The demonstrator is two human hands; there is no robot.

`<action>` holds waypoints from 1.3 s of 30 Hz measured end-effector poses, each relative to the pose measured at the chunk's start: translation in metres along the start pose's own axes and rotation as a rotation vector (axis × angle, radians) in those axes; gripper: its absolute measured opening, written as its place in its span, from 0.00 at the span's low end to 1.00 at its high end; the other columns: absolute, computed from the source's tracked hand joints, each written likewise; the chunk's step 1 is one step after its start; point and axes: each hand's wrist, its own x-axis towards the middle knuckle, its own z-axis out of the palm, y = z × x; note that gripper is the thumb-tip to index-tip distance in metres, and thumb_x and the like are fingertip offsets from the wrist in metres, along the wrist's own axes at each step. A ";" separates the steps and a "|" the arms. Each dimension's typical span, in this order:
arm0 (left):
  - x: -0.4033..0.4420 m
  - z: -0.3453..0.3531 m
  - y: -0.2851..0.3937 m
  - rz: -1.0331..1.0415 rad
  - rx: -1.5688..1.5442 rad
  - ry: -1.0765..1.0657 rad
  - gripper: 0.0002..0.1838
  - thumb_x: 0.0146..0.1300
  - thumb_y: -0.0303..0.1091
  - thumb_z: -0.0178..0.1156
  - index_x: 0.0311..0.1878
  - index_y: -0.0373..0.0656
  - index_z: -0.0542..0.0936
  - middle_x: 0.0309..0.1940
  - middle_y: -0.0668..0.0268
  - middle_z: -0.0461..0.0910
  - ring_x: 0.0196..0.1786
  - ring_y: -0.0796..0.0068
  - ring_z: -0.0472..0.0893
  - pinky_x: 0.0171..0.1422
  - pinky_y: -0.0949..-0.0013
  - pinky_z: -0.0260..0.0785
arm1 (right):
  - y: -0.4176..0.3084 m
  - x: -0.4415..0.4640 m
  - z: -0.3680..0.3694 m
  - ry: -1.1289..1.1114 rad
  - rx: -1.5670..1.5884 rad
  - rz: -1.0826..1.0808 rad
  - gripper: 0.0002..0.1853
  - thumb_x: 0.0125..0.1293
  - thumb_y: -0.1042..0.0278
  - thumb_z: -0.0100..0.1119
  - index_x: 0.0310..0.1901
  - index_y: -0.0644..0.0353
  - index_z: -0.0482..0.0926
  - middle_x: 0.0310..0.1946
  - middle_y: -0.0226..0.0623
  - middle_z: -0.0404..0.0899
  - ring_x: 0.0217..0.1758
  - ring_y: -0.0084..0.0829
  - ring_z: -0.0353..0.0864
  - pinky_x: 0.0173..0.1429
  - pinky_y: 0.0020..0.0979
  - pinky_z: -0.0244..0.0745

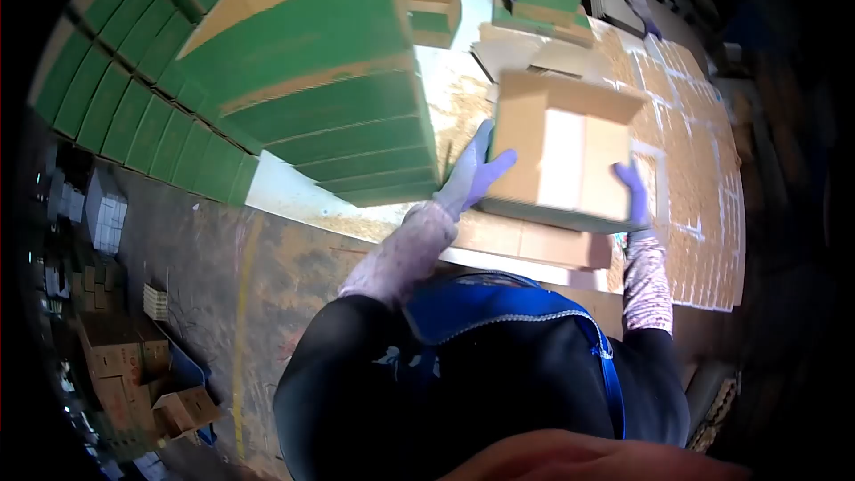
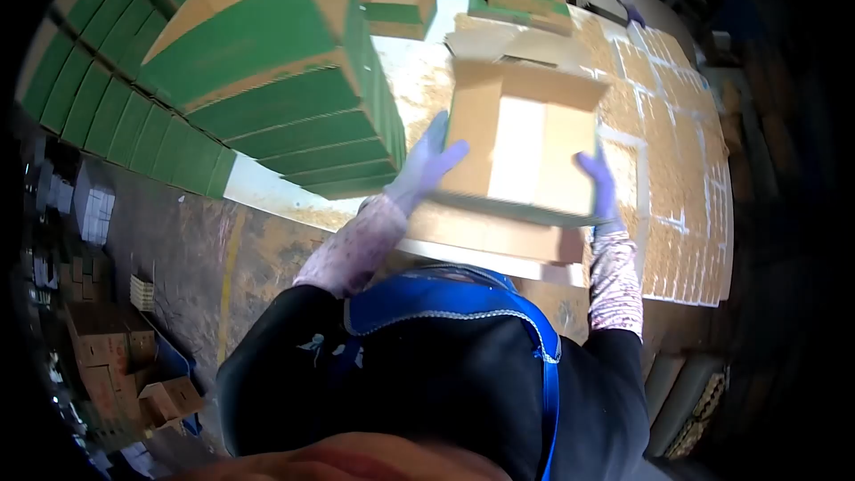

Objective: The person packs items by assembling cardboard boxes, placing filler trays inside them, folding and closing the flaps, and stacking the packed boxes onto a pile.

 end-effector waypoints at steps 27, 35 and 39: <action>-0.094 -0.106 0.079 0.708 1.141 0.364 0.23 0.67 0.30 0.62 0.64 0.34 0.74 0.58 0.52 0.77 0.61 0.57 0.75 0.67 0.59 0.68 | 0.007 0.058 0.031 0.068 -0.862 -0.498 0.29 0.73 0.43 0.53 0.53 0.66 0.83 0.40 0.43 0.86 0.46 0.31 0.84 0.50 0.31 0.77; -0.124 -0.038 -0.013 -0.475 1.260 0.014 0.50 0.58 0.56 0.67 0.72 0.27 0.62 0.57 0.38 0.78 0.57 0.45 0.81 0.63 0.53 0.71 | 0.053 -0.111 -0.087 0.194 -0.279 0.293 0.47 0.61 0.57 0.70 0.73 0.76 0.57 0.67 0.56 0.70 0.69 0.40 0.73 0.70 0.32 0.69; -0.082 0.009 0.110 -0.050 1.364 0.004 0.27 0.61 0.48 0.70 0.53 0.33 0.83 0.42 0.50 0.81 0.42 0.56 0.82 0.49 0.58 0.75 | -0.038 -0.097 -0.129 0.224 -0.383 0.028 0.33 0.61 0.56 0.71 0.61 0.72 0.75 0.51 0.44 0.82 0.53 0.31 0.80 0.59 0.28 0.74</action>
